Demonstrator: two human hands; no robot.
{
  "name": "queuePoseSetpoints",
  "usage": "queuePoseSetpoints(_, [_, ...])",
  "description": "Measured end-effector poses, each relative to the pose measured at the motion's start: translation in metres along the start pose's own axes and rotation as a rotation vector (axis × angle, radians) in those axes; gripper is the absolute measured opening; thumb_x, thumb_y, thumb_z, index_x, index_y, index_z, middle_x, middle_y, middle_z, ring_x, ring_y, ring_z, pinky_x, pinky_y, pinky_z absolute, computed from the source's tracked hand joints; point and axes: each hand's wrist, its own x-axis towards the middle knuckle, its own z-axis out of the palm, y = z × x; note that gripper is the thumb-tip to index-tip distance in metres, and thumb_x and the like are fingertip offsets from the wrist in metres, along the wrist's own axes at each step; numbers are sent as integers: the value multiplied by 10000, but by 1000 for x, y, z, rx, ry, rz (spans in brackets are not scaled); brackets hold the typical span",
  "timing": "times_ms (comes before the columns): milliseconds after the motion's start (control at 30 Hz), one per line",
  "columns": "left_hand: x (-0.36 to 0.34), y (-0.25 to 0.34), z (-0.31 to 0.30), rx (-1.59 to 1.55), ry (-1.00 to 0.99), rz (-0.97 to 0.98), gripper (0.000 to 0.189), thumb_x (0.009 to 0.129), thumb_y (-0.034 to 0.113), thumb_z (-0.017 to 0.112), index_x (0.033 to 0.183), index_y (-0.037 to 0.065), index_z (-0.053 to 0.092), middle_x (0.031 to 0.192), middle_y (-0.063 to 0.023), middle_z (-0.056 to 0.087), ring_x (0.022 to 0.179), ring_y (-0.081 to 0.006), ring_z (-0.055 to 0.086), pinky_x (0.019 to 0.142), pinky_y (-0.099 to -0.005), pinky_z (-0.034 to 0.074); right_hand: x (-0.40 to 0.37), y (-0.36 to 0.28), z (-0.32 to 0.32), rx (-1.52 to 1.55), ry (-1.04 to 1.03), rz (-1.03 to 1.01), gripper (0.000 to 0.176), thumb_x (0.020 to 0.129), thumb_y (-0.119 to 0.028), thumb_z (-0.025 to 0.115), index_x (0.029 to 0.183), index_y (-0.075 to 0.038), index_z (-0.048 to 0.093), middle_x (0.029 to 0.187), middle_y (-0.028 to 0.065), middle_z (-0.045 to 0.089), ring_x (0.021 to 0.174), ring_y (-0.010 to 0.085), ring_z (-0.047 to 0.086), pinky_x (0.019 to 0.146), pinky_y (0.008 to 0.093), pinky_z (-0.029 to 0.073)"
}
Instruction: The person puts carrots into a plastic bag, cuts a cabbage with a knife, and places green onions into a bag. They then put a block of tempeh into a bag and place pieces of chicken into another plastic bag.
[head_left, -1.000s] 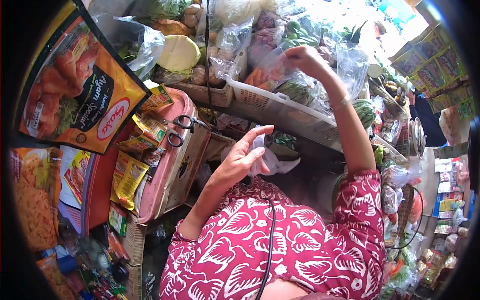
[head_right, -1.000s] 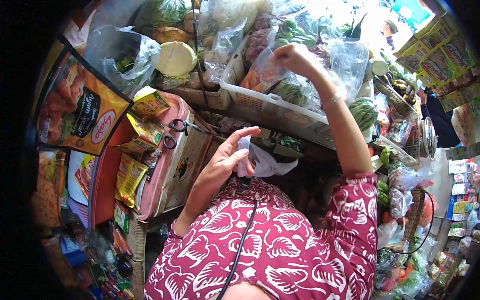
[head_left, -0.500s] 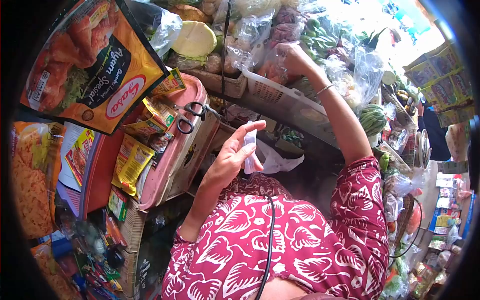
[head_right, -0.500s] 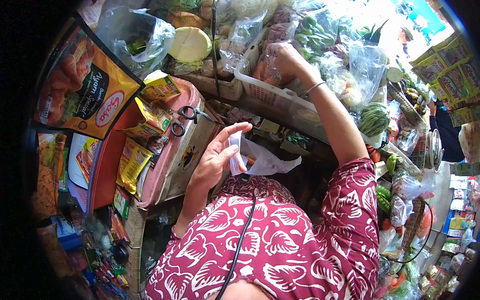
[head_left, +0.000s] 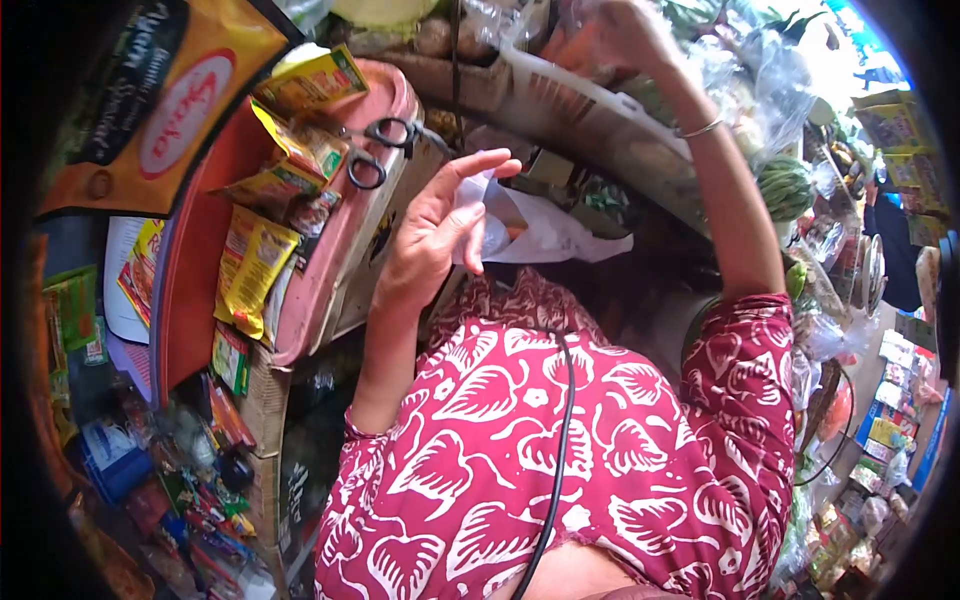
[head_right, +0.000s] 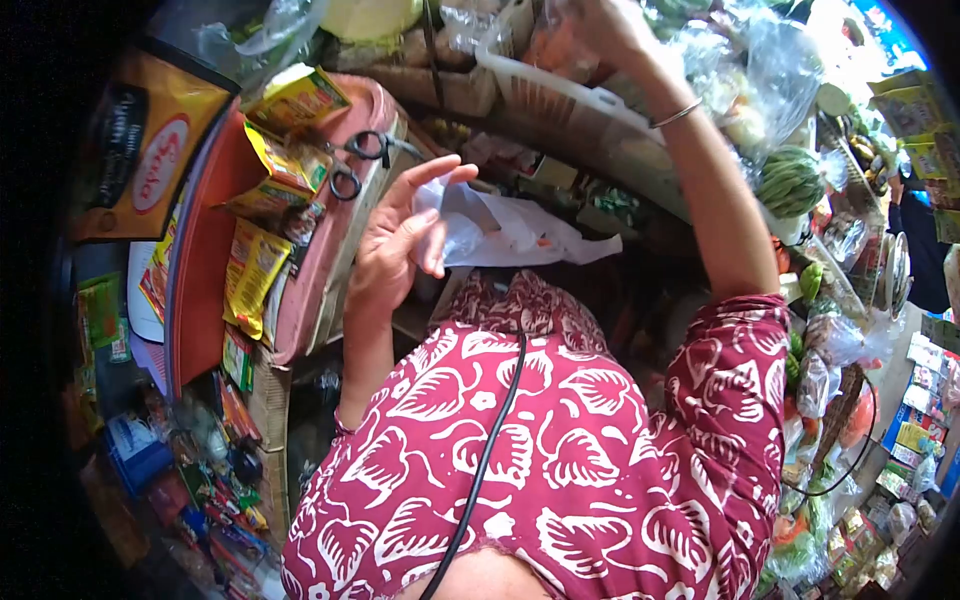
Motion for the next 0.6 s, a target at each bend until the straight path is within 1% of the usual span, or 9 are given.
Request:
queuePoseSetpoints(33, [-4,1,-3,-26,-18,-10,434,833,-19,368,1264,25,388,1261,-138,449,501,-10,419,499,-150,437,-3,9,6,349,351,-183,116,691,-64,591,788,-49,652,867,171,598,831,298,578,736,361,458])
queuePoseSetpoints(100, [-8,1,-2,-32,3,-22,438,830,-21,370,1266,23,386,1260,-136,450,504,-11,418,501,-153,439,-9,17,-14,295,256,-158,126,681,-72,601,791,-33,648,781,155,600,708,297,577,640,355,464])
queuePoseSetpoints(233, [0,3,7,16,29,1,495,820,7,382,1310,18,315,1305,-177,384,496,-30,388,503,-174,453,-59,-20,-94,321,538,122,115,710,-20,615,822,-11,641,687,90,622,635,115,585,562,236,460])
queuePoseSetpoints(267, [2,3,8,18,36,-2,511,818,7,387,1321,22,297,1315,-176,371,503,-32,388,509,-178,457,-72,5,-101,421,524,-86,104,754,-30,607,850,0,630,743,66,639,672,97,583,582,232,461])
queuePoseSetpoints(333, [12,3,13,2,-36,-34,560,817,-1,392,1354,44,239,1345,-170,324,538,-43,411,540,-195,477,-111,1,-122,570,351,256,128,811,-48,575,911,7,634,834,19,634,791,73,564,772,222,457])
queuePoseSetpoints(367, [18,2,20,-18,-41,-37,582,814,-6,398,1364,55,218,1355,-168,305,556,-49,425,558,-205,485,-128,-2,-111,903,303,185,177,742,-88,664,915,-57,644,763,55,646,679,120,606,604,245,490])
queuePoseSetpoints(400, [23,0,28,-41,-58,-46,605,812,-12,404,1375,65,196,1366,-166,285,574,-56,440,575,-215,493,-143,-13,-101,1107,177,107,111,744,-38,664,855,-41,654,790,7,632,709,84,586,636,222,483])
queuePoseSetpoints(433, [29,-1,33,-38,-129,-65,639,808,-20,410,1387,84,160,1380,-161,252,607,-69,469,613,-238,510,-158,-26,-91,870,114,100,118,711,-15,680,825,-36,658,759,25,628,681,94,589,613,226,482])
queuePoseSetpoints(600, [39,-5,81,-25,-389,-193,662,791,-7,419,1387,57,138,1414,-162,184,710,-115,529,708,-305,531,-213,-87,-7,1229,97,318,112,688,10,634,798,-1,653,707,100,631,626,158,617,600,260,491])
